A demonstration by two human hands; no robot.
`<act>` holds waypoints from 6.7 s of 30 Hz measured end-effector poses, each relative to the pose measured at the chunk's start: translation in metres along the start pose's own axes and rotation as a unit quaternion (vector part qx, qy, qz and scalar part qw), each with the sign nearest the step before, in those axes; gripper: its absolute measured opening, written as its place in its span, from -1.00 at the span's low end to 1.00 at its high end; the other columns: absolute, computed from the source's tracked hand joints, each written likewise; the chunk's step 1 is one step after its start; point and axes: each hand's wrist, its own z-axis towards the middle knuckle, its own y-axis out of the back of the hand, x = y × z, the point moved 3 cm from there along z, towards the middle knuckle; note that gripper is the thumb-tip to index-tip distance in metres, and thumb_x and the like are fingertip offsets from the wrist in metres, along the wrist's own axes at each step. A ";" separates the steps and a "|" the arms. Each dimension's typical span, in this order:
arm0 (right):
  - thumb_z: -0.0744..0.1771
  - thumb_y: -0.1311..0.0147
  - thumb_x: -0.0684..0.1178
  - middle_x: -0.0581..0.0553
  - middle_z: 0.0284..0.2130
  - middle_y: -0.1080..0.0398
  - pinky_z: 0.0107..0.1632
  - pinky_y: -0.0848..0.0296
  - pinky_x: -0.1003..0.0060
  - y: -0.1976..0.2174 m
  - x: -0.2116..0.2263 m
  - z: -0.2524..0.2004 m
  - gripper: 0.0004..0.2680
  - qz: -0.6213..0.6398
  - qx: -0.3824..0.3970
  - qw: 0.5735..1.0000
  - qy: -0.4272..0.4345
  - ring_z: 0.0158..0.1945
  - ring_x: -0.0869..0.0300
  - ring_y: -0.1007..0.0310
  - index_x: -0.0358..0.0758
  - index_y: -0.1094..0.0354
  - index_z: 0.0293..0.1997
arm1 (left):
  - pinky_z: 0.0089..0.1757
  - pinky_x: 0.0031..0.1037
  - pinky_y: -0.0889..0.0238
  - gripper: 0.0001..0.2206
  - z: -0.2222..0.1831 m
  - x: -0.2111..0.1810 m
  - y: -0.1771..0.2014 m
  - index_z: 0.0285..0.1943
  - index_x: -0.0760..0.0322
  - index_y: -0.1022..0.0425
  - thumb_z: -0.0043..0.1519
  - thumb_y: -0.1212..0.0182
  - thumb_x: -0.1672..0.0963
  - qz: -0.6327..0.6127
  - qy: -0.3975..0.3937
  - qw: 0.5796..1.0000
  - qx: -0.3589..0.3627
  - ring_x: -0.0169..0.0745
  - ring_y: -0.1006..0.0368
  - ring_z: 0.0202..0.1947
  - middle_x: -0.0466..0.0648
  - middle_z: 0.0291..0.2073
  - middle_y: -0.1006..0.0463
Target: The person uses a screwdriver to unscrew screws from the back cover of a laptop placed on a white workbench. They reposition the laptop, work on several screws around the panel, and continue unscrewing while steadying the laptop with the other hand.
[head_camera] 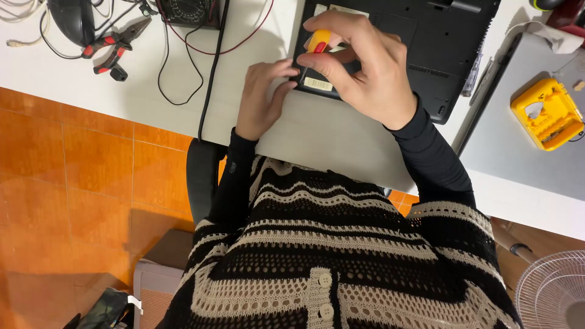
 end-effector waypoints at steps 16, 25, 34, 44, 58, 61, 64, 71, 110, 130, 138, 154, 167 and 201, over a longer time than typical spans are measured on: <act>0.48 -0.32 -0.15 -0.16 -0.06 -0.52 -0.02 -0.63 0.37 -0.012 -0.010 0.004 -0.72 0.023 0.031 0.998 -0.041 -0.02 0.18 -0.65 -0.38 -0.29 0.28 | 0.20 -0.28 -0.19 -0.51 -0.004 0.004 0.000 0.35 0.18 -0.37 0.25 -0.47 0.19 0.042 0.041 0.998 0.029 -0.04 -0.40 0.16 -0.06 0.16 -0.53; 0.48 -0.32 -0.17 -0.19 0.02 -0.49 0.01 -0.63 0.37 -0.013 -0.010 0.003 -0.74 0.022 0.036 0.998 -0.038 0.02 0.16 -0.64 -0.41 -0.28 0.22 | 0.20 -0.27 -0.20 -0.49 -0.004 0.008 0.000 0.35 0.16 -0.37 0.24 -0.49 0.19 0.029 0.030 0.999 0.027 -0.03 -0.40 0.16 -0.04 0.13 -0.53; 0.49 -0.32 -0.17 -0.21 0.08 -0.48 -0.01 -0.62 0.38 -0.015 -0.008 0.002 -0.75 0.018 0.040 0.999 -0.013 0.00 0.14 -0.64 -0.40 -0.25 0.18 | 0.20 -0.29 -0.20 -0.50 -0.004 0.008 0.000 0.34 0.16 -0.37 0.25 -0.49 0.17 0.033 0.029 0.999 0.026 -0.05 -0.41 0.16 -0.08 0.14 -0.54; 0.47 -0.32 -0.16 -0.22 0.05 -0.50 -0.06 -0.68 0.39 -0.017 -0.006 0.001 -0.75 0.013 0.053 0.998 -0.015 -0.06 0.14 -0.66 -0.38 -0.27 0.19 | 0.19 -0.28 -0.20 -0.51 -0.005 0.010 -0.001 0.33 0.18 -0.38 0.25 -0.49 0.17 0.036 0.034 0.998 0.027 -0.04 -0.40 0.16 -0.08 0.15 -0.53; 0.45 -0.34 -0.13 -0.24 0.07 -0.51 -0.10 -0.66 0.38 -0.018 -0.008 -0.001 -0.75 0.011 0.060 0.998 -0.007 -0.08 0.13 -0.67 -0.38 -0.29 0.15 | 0.19 -0.27 -0.21 -0.51 -0.005 0.010 -0.001 0.33 0.17 -0.38 0.24 -0.49 0.17 0.030 0.040 0.998 0.027 -0.02 -0.40 0.16 -0.07 0.14 -0.53; 0.48 -0.33 -0.12 -0.22 0.03 -0.50 -0.05 -0.68 0.40 -0.018 -0.007 -0.001 -0.76 0.019 0.059 0.998 -0.004 -0.04 0.12 -0.66 -0.39 -0.27 0.12 | 0.19 -0.27 -0.21 -0.51 -0.005 0.009 -0.001 0.33 0.17 -0.38 0.24 -0.49 0.17 0.028 0.038 0.999 0.026 -0.02 -0.40 0.16 -0.07 0.15 -0.53; 0.47 -0.33 -0.12 -0.23 0.07 -0.51 -0.08 -0.66 0.39 -0.019 -0.008 0.000 -0.75 0.019 0.059 0.998 -0.005 -0.06 0.13 -0.67 -0.38 -0.28 0.15 | 0.19 -0.28 -0.21 -0.51 -0.005 0.011 -0.002 0.33 0.17 -0.38 0.24 -0.50 0.17 0.029 0.039 0.998 0.027 -0.02 -0.40 0.16 -0.07 0.14 -0.53; 0.47 -0.29 -0.14 -0.21 0.03 -0.51 -0.08 -0.64 0.37 -0.016 -0.005 0.004 -0.79 0.017 0.075 0.997 -0.003 -0.05 0.12 -0.65 -0.40 -0.31 0.12 | 0.19 -0.27 -0.23 -0.52 -0.006 0.011 -0.002 0.32 0.17 -0.39 0.24 -0.49 0.17 0.023 0.049 0.998 0.025 0.00 -0.38 0.17 -0.07 0.16 -0.53; 0.38 -0.21 -0.08 -0.09 -0.20 -0.34 0.05 -0.48 0.12 -0.008 0.008 0.013 -0.82 -0.042 0.050 0.996 0.068 -0.05 0.06 -0.44 -0.20 -0.49 0.08 | 0.08 -0.24 -0.24 -0.70 -0.004 0.010 -0.005 -0.02 0.26 -0.59 0.09 -0.50 0.14 0.043 0.096 0.994 0.012 0.02 -0.29 0.10 -0.04 -0.08 -0.46; 0.35 -0.16 -0.14 -0.12 -0.02 -0.44 0.25 -0.45 0.07 0.007 0.027 0.023 -0.79 -0.009 0.060 0.994 0.091 0.17 0.00 -0.41 -0.24 -0.45 0.11 | 0.12 -0.25 -0.17 -0.71 -0.003 0.009 -0.003 0.03 0.24 -0.61 0.14 -0.46 0.14 0.043 0.096 0.994 0.028 -0.08 -0.31 0.08 -0.12 -0.10 -0.52; 0.34 -0.27 0.00 -0.07 -0.29 -0.27 0.14 -0.42 0.09 0.005 0.021 0.019 -0.82 -0.037 0.055 0.993 0.103 0.05 0.04 -0.41 -0.09 -0.53 0.02 | 0.09 -0.25 -0.21 -0.72 -0.012 0.021 -0.007 -0.04 0.29 -0.57 0.11 -0.47 0.13 0.048 0.114 0.992 0.017 0.03 -0.26 0.16 -0.03 -0.06 -0.46; 0.35 -0.31 0.07 -0.05 -0.23 -0.35 0.27 -0.44 -0.02 0.007 0.007 0.016 -0.84 -0.030 0.074 0.986 0.144 0.03 0.07 -0.43 -0.02 -0.59 0.00 | 0.10 -0.19 -0.22 -0.65 -0.012 0.013 -0.001 0.05 0.20 -0.60 0.08 -0.55 0.16 0.062 0.068 0.996 0.005 0.03 -0.35 0.04 -0.07 -0.14 -0.50; 0.31 -0.39 -0.04 -0.05 -0.23 -0.44 0.32 -0.37 -0.19 0.009 0.012 0.025 -0.82 -0.036 0.080 0.988 0.127 0.00 0.03 -0.47 -0.21 -0.56 -0.06 | 0.12 -0.24 -0.22 -0.67 -0.007 0.012 0.000 0.04 0.14 -0.57 0.14 -0.58 0.14 0.026 0.091 0.996 0.006 -0.02 -0.30 0.12 -0.10 -0.07 -0.49; 0.33 -0.29 0.07 0.03 -0.28 -0.40 0.41 -0.29 -0.06 -0.002 0.006 0.010 -0.85 -0.057 0.050 0.988 0.135 0.01 0.19 -0.43 0.04 -0.53 -0.03 | 0.11 -0.20 -0.19 -0.68 -0.003 0.007 0.000 0.00 0.24 -0.60 0.10 -0.51 0.13 0.061 0.070 0.996 0.002 0.00 -0.35 0.05 -0.07 -0.12 -0.53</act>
